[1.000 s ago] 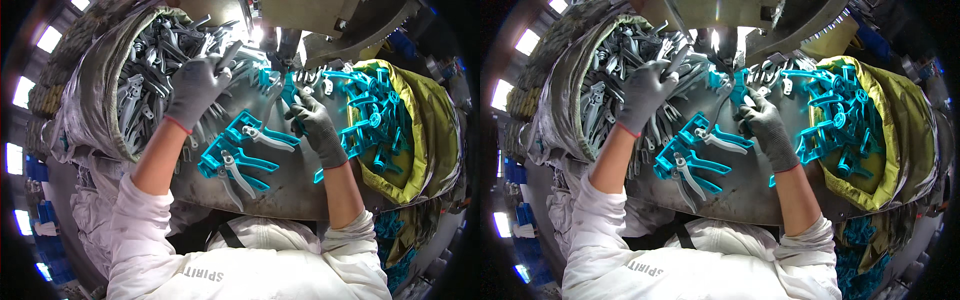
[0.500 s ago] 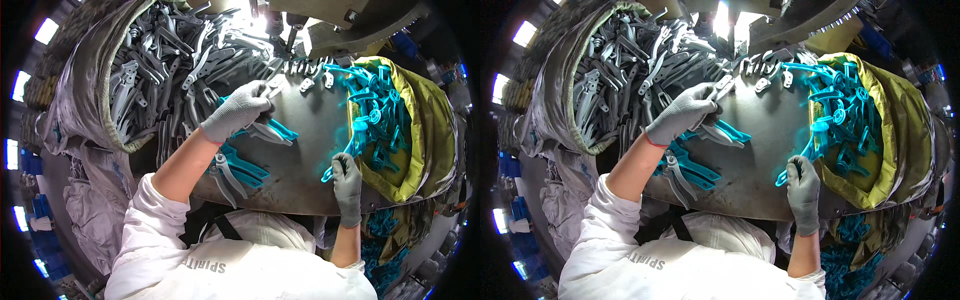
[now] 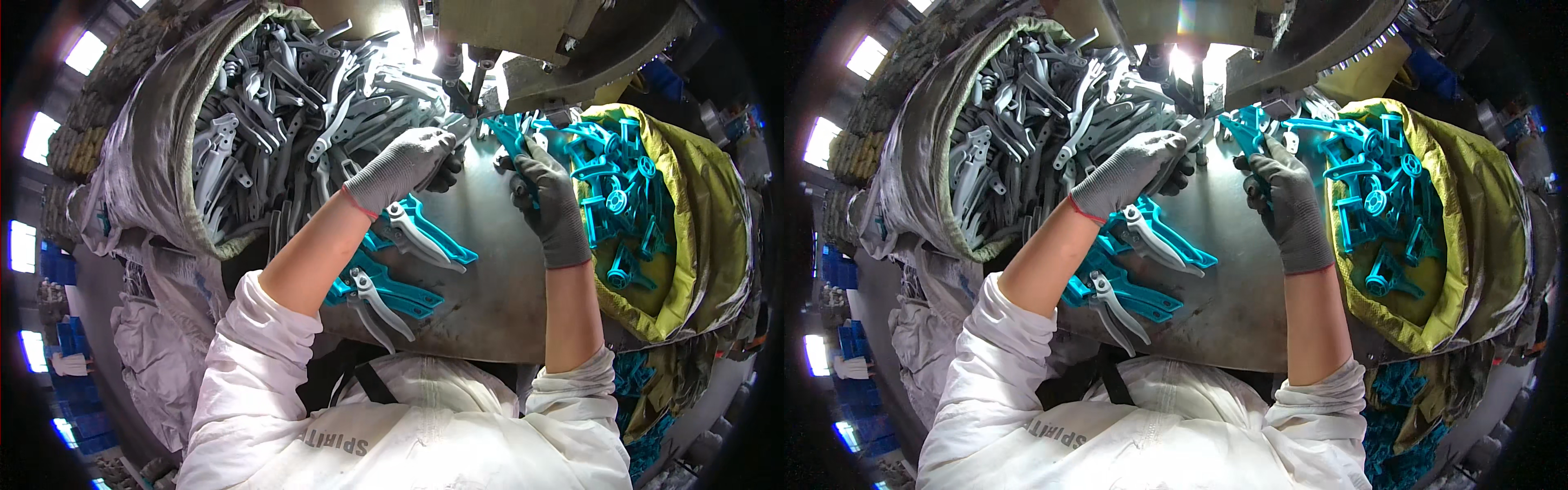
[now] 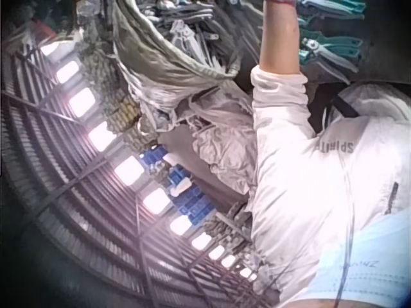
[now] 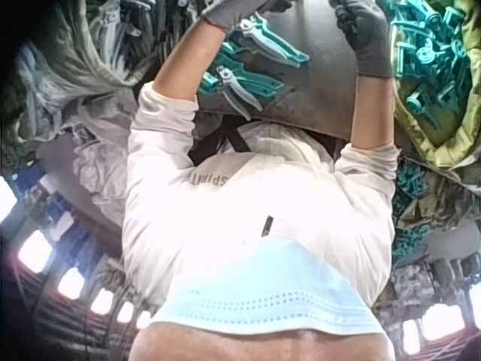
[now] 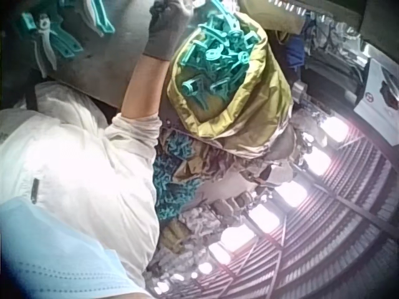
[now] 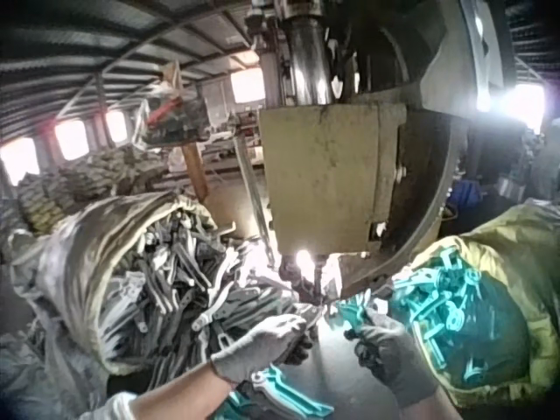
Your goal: The person assembles plastic components and metal brackets by hand at an industrial workstation.
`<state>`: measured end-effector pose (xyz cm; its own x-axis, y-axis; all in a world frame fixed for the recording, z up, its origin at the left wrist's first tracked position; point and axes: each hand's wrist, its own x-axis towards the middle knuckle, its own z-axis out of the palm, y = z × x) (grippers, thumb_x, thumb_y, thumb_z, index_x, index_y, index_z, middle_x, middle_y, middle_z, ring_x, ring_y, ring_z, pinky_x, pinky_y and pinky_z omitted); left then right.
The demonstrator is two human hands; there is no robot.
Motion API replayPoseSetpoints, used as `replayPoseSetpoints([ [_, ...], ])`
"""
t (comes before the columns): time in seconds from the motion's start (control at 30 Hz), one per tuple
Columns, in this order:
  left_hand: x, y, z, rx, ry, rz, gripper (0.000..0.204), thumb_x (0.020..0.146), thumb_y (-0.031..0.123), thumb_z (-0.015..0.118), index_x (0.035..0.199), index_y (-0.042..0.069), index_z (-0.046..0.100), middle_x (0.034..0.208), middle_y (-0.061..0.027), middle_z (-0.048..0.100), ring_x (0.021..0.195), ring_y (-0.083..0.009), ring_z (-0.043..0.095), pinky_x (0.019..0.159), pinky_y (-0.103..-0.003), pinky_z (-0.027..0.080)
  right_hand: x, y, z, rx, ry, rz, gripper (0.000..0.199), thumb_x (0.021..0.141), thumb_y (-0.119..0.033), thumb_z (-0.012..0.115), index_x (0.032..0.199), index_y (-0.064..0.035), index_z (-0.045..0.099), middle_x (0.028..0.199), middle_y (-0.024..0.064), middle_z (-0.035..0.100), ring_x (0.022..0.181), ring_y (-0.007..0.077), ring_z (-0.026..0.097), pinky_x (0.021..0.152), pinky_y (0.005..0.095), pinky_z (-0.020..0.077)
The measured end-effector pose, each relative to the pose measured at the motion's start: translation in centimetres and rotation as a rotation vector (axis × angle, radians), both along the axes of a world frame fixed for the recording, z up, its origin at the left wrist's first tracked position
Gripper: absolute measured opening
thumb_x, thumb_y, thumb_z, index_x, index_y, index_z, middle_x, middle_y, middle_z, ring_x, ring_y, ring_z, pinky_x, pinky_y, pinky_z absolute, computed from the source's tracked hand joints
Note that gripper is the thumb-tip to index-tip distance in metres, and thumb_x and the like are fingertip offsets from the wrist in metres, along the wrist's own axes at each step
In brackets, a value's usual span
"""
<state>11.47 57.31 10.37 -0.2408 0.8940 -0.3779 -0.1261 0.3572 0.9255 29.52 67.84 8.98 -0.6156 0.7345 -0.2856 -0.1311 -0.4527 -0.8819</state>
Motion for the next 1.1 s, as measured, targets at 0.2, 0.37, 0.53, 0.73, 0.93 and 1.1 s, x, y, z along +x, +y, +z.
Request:
replayPoseSetpoints([
  [0.2,-0.5,0.2,-0.4,0.005,0.034,-0.036,0.048,0.089,0.048,0.053,0.095,0.0,0.058,0.078,-0.0058,0.06,0.067,-0.0124,0.06,0.061,-0.027,0.052,-1.6,-1.0,-0.5,0.127,-0.102,0.114,0.06,0.082,0.002,0.046,0.139,-0.0016,0.03,0.085,0.0102,0.06,0.046,0.0063,0.045,0.038,0.0194,0.0338],
  [0.37,-1.5,0.5,-3.1,0.384,0.93,-0.21,0.018,0.09,0.016,0.05,0.095,0.002,0.059,0.077,-0.0097,0.057,0.07,-0.0192,0.061,0.062,-0.031,0.051,-2.6,-0.8,-1.3,0.184,-0.193,0.204,0.057,0.082,-0.002,0.049,0.137,-0.0014,0.034,0.083,0.0081,0.059,0.047,0.0062,0.047,0.038,0.0199,0.0357],
  [0.53,-5.8,0.2,-5.0,0.041,1.605,0.138,0.027,0.079,0.018,0.06,0.1,0.003,0.057,0.093,-0.0177,0.061,0.087,-0.0331,0.061,0.074,-0.04,0.05,-2.1,-0.9,-2.4,0.184,-0.224,0.199,0.055,0.084,-0.008,0.053,0.136,-0.0023,0.036,0.084,0.0082,0.06,0.047,0.0049,0.046,0.039,0.0182,0.0347],
  [0.73,-7.8,0.1,-5.5,-0.048,1.555,-0.008,0.025,0.072,0.012,0.063,0.095,0.005,0.057,0.087,-0.0183,0.062,0.084,-0.035,0.061,0.075,-0.041,0.049,-2.5,-1.3,-1.8,0.205,-0.276,0.169,0.056,0.085,-0.008,0.052,0.137,-0.0024,0.034,0.081,0.0079,0.061,0.047,0.0055,0.047,0.04,0.0198,0.0354],
  [0.93,-6.5,-2.2,-3.5,0.259,1.346,0.135,0.028,0.079,0.011,0.059,0.105,0.0,0.058,0.097,-0.0225,0.062,0.091,-0.0373,0.059,0.079,-0.041,0.048,-1.7,-1.5,0.1,0.174,-0.214,0.172,0.059,0.082,0.001,0.044,0.139,-0.0012,0.031,0.079,0.0091,0.06,0.046,0.0066,0.046,0.038,0.0205,0.0358],
  [1.1,-5.9,-4.5,-1.6,0.479,1.625,-0.224,0.029,0.091,0.026,0.053,0.099,-0.002,0.056,0.079,-0.0159,0.06,0.076,-0.0281,0.062,0.068,-0.039,0.048,-1.6,-1.6,-0.6,0.169,-0.255,0.274,0.056,0.081,-0.005,0.049,0.136,-0.0038,0.038,0.076,0.007,0.059,0.045,0.0067,0.046,0.038,0.02,0.0347],
])
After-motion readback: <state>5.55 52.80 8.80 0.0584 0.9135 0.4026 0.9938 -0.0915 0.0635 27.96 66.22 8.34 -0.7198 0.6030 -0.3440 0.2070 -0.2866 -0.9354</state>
